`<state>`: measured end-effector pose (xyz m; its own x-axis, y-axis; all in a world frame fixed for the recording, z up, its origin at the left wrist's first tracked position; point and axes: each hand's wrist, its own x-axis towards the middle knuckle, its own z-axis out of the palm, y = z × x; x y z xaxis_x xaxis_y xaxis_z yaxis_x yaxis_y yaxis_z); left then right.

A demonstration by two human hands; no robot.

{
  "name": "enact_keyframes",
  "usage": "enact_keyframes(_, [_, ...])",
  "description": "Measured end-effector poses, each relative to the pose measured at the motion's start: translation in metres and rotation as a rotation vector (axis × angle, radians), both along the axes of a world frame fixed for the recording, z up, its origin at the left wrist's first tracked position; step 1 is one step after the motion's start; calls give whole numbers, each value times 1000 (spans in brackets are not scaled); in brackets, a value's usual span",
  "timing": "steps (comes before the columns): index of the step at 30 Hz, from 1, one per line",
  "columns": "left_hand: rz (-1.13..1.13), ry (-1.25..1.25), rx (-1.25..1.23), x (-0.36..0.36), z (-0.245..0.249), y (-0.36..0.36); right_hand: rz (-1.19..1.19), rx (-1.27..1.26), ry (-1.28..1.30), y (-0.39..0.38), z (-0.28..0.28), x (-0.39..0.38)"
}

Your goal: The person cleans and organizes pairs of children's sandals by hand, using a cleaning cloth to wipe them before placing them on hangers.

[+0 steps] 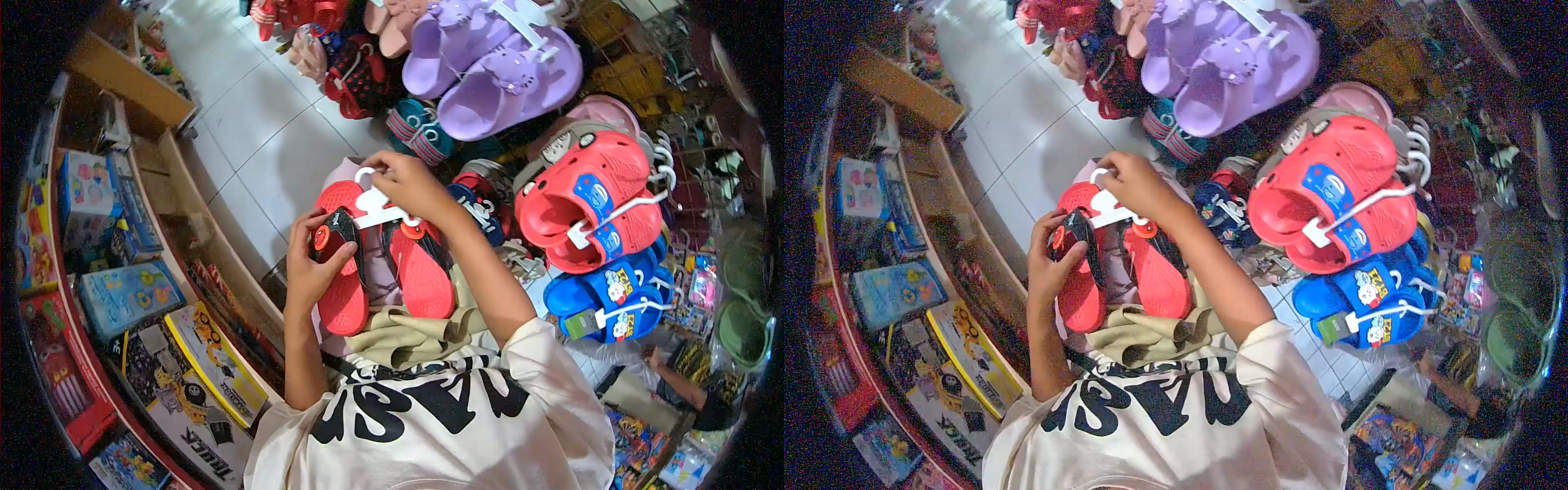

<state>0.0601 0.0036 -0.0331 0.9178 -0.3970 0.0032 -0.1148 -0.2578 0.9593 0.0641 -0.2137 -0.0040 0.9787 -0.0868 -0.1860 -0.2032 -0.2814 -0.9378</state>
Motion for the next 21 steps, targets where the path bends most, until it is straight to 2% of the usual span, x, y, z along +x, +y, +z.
enact_keyframes(7, [-7,-111,65,-6,27,-20,-211,16,-134,5,-16,-6])
enact_keyframes(10, [-13,-133,73,-2,31,-21,-209,38,-32,3,0,-18])
enact_keyframes(13, [-17,-121,67,-1,32,-22,-258,-41,-129,1,-10,-20])
enact_keyframes(15, [-19,-110,55,-1,33,-23,-278,0,-200,1,-25,-18])
enact_keyframes(21, [-25,-154,103,-1,25,-21,-254,78,-151,6,-10,-14])
